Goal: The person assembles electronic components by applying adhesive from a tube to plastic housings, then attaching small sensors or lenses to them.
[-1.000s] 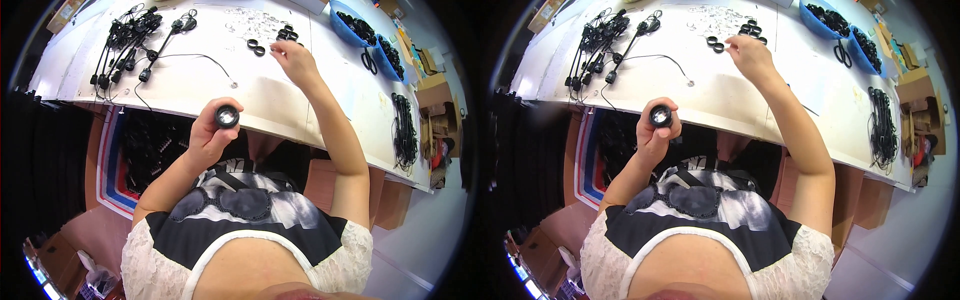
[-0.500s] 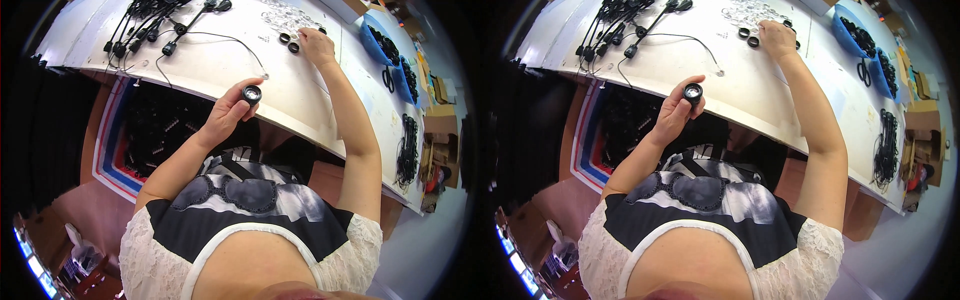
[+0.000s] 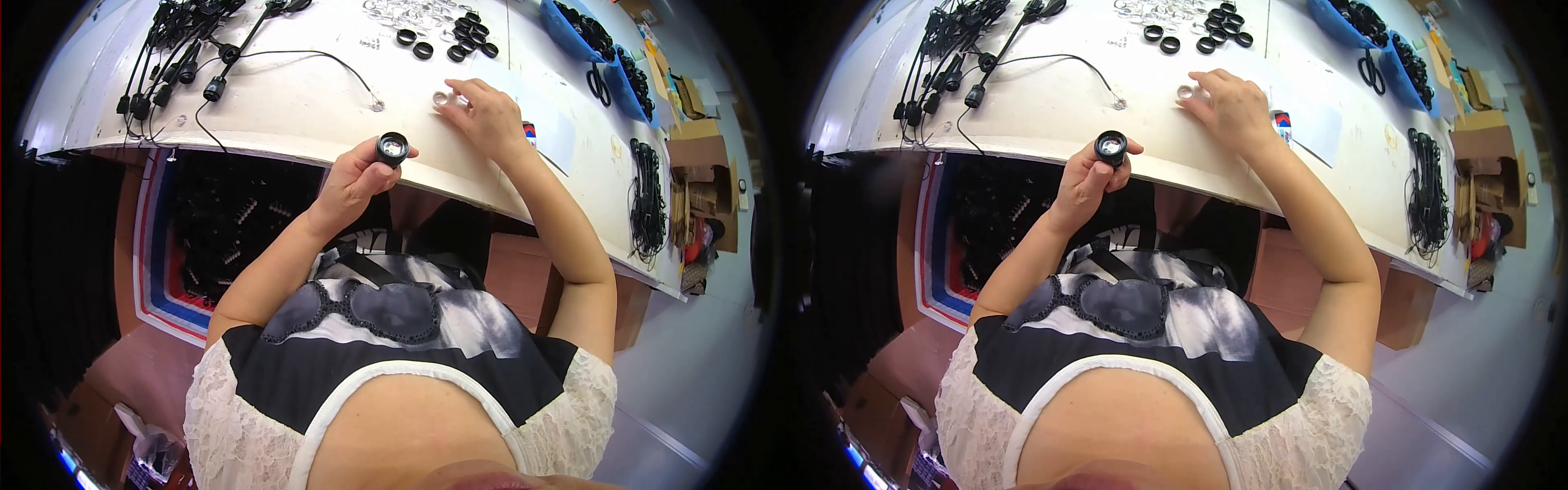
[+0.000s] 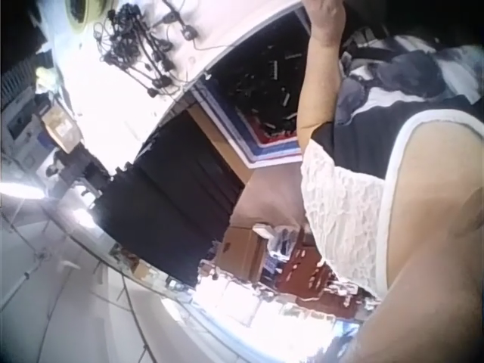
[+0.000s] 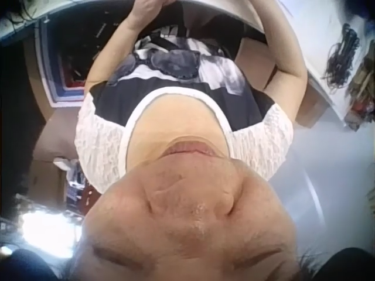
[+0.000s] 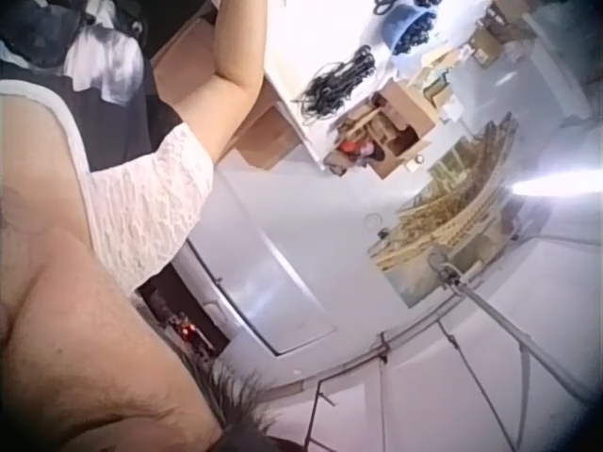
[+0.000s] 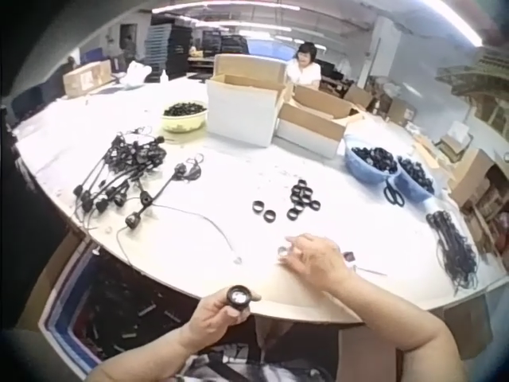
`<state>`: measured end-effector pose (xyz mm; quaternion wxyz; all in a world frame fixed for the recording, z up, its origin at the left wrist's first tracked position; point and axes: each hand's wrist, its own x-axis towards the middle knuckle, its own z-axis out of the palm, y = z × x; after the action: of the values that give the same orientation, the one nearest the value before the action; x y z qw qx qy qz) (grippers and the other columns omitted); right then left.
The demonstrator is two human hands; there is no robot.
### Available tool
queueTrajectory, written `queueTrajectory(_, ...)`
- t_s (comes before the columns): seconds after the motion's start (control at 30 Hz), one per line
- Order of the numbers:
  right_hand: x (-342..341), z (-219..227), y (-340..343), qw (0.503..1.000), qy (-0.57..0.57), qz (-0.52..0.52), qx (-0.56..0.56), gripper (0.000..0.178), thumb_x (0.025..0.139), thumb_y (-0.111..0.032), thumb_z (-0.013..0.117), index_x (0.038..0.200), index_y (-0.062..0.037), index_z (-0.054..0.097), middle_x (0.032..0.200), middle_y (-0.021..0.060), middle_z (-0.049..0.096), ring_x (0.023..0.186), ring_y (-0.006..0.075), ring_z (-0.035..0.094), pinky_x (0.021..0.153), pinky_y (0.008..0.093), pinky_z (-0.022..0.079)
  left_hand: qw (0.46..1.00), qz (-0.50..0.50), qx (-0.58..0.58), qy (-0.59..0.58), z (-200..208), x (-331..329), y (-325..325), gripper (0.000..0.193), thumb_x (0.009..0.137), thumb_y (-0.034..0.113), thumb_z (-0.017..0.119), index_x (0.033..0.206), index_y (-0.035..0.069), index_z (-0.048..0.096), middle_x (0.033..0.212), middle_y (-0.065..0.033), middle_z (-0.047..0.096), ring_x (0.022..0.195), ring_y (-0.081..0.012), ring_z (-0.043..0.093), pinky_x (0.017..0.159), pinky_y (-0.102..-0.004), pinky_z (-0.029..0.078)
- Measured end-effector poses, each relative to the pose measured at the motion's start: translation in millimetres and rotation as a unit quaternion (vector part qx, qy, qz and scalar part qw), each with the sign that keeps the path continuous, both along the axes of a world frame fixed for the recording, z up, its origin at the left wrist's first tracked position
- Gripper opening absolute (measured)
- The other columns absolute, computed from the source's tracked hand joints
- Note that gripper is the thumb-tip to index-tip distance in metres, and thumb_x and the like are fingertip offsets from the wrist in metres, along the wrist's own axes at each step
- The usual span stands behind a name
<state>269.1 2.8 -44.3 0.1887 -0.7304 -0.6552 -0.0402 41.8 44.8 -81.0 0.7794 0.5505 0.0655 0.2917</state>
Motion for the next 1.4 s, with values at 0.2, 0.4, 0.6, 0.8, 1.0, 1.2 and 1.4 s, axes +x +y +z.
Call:
queueTrajectory(0.2,-2,4,8,0.998,0.044,-0.027,-0.047,0.021,0.078,-0.025,0.065,0.089,-0.0080,0.067,0.087,0.0043,0.062,0.074,0.0144,0.058,0.064,0.0258,0.045,1.000,0.017,-0.011,-0.003,2,1,-5,0.028,0.086,0.019,0.053,0.107,0.000,0.055,0.066,0.0060,0.043,0.060,-0.0037,0.035,0.056,-0.0161,0.031)
queueTrajectory(0.4,-31,59,-13,0.939,0.290,0.183,-0.019,0.020,0.073,-0.015,0.070,0.091,-0.0079,0.068,0.084,0.0025,0.062,0.075,0.0103,0.054,0.065,0.0225,0.042,0.998,0.018,-0.004,0.054,-3,3,0,0.018,0.085,0.015,0.055,0.096,0.002,0.060,0.079,0.0035,0.054,0.073,-0.0041,0.045,0.068,-0.0190,0.039)
queueTrajectory(0.6,-47,68,-24,0.943,0.235,0.230,-0.042,0.024,0.071,-0.017,0.071,0.094,-0.0109,0.068,0.086,0.0057,0.063,0.073,0.0122,0.057,0.063,0.0244,0.046,0.996,0.008,0.026,0.081,7,5,-1,0.018,0.084,0.015,0.057,0.096,0.001,0.059,0.085,0.0002,0.059,0.080,-0.0062,0.049,0.075,-0.0214,0.041)
queueTrajectory(0.8,-49,72,-21,0.924,0.292,0.232,-0.090,0.028,0.072,-0.017,0.071,0.099,-0.0109,0.066,0.090,0.0059,0.064,0.070,0.0113,0.056,0.062,0.0241,0.046,0.996,0.009,0.041,0.077,5,4,-5,0.019,0.082,0.015,0.060,0.095,0.001,0.058,0.083,0.0003,0.059,0.078,-0.0072,0.051,0.073,-0.0218,0.042)
queueTrajectory(1.0,17,25,47,0.989,0.141,0.039,0.017,0.017,0.075,-0.019,0.066,0.089,-0.0095,0.067,0.087,0.0078,0.063,0.074,0.0198,0.057,0.068,0.0290,0.044,0.986,0.038,0.116,0.115,13,1,-11,0.023,0.079,0.015,0.056,0.096,0.002,0.059,0.066,0.0039,0.047,0.057,-0.0038,0.039,0.051,-0.0178,0.032)
queueTrajectory(1.2,32,-19,88,0.993,0.027,-0.044,-0.104,0.019,0.072,-0.021,0.054,0.084,-0.0105,0.064,0.093,0.0112,0.061,0.088,0.0261,0.058,0.075,0.0361,0.047,0.994,0.089,0.030,0.060,11,-14,-20,0.040,0.075,0.037,0.065,0.089,0.001,0.058,0.061,0.0009,0.049,0.053,-0.0055,0.042,0.048,-0.0188,0.031)
queueTrajectory(1.4,-13,22,7,0.982,0.055,0.010,-0.181,0.019,0.077,-0.026,0.056,0.082,-0.0097,0.063,0.086,0.0102,0.061,0.084,0.0275,0.059,0.070,0.0385,0.047,0.998,0.061,0.017,0.026,15,-21,-13,0.056,0.071,0.052,0.066,0.091,0.001,0.056,0.056,0.0018,0.043,0.049,-0.0056,0.036,0.045,-0.0193,0.024)
